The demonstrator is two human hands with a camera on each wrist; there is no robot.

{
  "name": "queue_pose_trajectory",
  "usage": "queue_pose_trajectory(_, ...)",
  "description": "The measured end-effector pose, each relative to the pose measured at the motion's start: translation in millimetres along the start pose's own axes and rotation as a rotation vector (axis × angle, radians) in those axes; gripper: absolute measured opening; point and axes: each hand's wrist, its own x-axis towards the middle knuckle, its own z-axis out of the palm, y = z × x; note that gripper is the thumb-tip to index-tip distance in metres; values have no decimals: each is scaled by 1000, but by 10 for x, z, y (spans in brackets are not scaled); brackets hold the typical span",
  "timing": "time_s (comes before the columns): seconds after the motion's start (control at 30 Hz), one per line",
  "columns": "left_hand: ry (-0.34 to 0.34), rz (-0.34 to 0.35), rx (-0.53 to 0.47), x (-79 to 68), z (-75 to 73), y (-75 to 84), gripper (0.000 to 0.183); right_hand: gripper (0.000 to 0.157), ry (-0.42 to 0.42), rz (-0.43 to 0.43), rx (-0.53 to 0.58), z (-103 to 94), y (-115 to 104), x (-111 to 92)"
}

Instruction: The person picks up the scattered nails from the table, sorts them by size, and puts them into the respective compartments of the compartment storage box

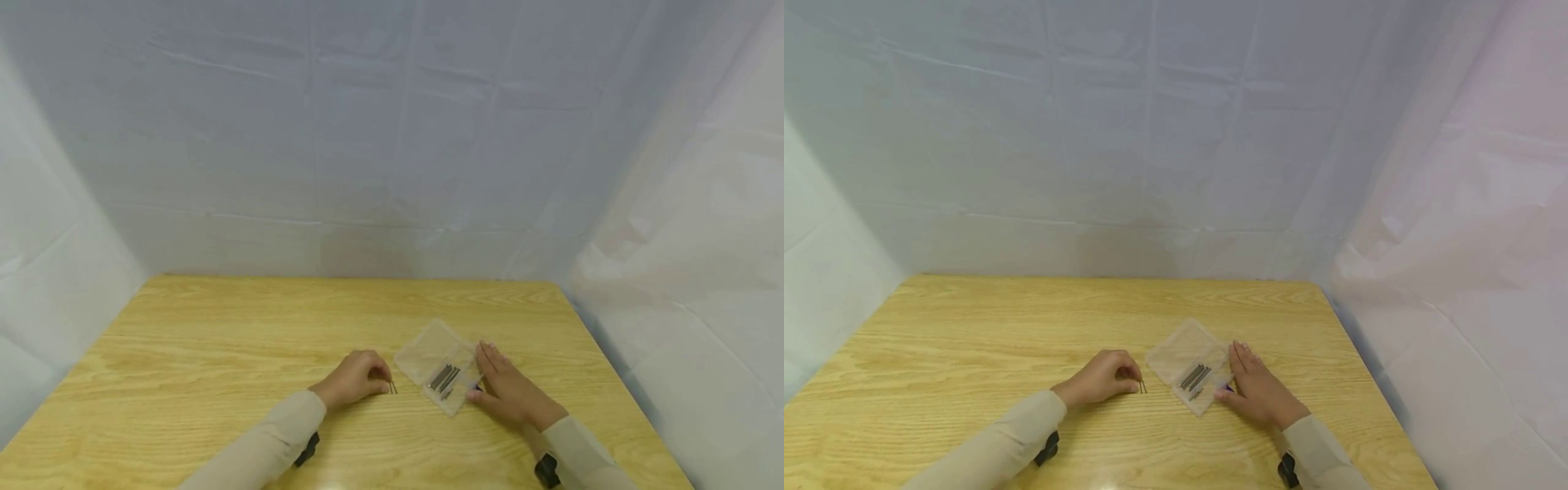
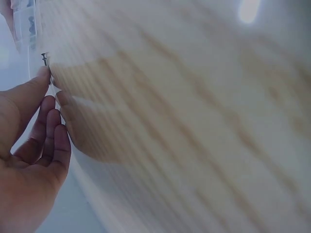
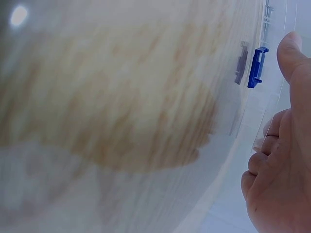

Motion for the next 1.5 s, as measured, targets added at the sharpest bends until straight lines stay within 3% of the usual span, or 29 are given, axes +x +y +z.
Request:
queue_pose_trajectory(0.97,-38,6,-3,-12,1,-3,5,83,-9,6,13,-4,8,9)
queue_pose_trajectory(1.27,-21,105,14,-37,-10,-5,5,83,-19,15,11,2,5,16)
queue_pose_trajectory(1.5,-55,38,9,-9,9,-8,4,84,-24,19,20,7,20,12)
